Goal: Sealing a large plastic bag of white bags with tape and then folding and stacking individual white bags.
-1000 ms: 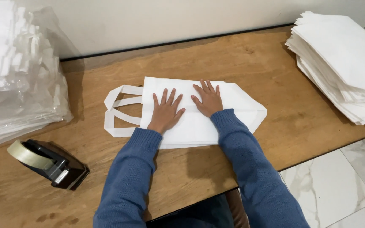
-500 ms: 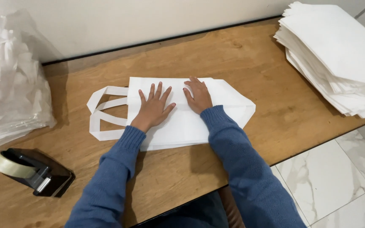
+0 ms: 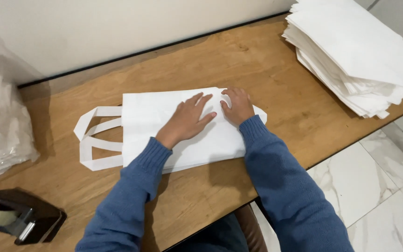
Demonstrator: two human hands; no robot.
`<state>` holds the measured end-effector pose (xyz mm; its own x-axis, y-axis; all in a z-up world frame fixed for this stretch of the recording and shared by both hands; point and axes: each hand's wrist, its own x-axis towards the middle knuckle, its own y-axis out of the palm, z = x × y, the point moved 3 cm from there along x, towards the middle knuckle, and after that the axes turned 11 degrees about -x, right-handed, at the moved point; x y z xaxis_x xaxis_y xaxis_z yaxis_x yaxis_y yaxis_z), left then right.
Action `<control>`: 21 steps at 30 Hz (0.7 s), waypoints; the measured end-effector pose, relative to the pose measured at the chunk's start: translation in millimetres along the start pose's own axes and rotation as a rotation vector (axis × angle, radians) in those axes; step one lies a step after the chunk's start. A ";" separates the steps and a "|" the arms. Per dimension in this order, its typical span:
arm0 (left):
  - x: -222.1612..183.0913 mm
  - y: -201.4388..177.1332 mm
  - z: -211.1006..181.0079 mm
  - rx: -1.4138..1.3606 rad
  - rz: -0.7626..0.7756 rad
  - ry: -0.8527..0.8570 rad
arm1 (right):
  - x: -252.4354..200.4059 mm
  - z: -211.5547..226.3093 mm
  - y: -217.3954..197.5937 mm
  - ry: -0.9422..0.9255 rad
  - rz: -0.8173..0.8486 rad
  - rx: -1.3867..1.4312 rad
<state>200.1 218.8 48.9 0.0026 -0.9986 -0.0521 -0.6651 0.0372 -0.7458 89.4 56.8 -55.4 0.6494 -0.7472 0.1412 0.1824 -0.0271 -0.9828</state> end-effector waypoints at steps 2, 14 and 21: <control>24.9 24.6 -8.0 0.002 0.047 0.052 | 1.4 -20.4 3.9 -0.019 -0.069 -0.025; 169.0 125.0 -70.4 -0.065 -0.014 0.250 | -12.4 -196.4 -75.9 0.156 -0.632 -0.521; 209.3 157.4 -101.6 -0.202 0.037 0.281 | -17.7 -272.7 -97.3 0.477 -0.202 -0.413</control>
<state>20.0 11.9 -12.0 -0.2116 -0.9687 0.1296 -0.7954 0.0937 -0.5988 -141.2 -108.5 5.3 0.2164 -0.9105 0.3525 -0.0932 -0.3786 -0.9208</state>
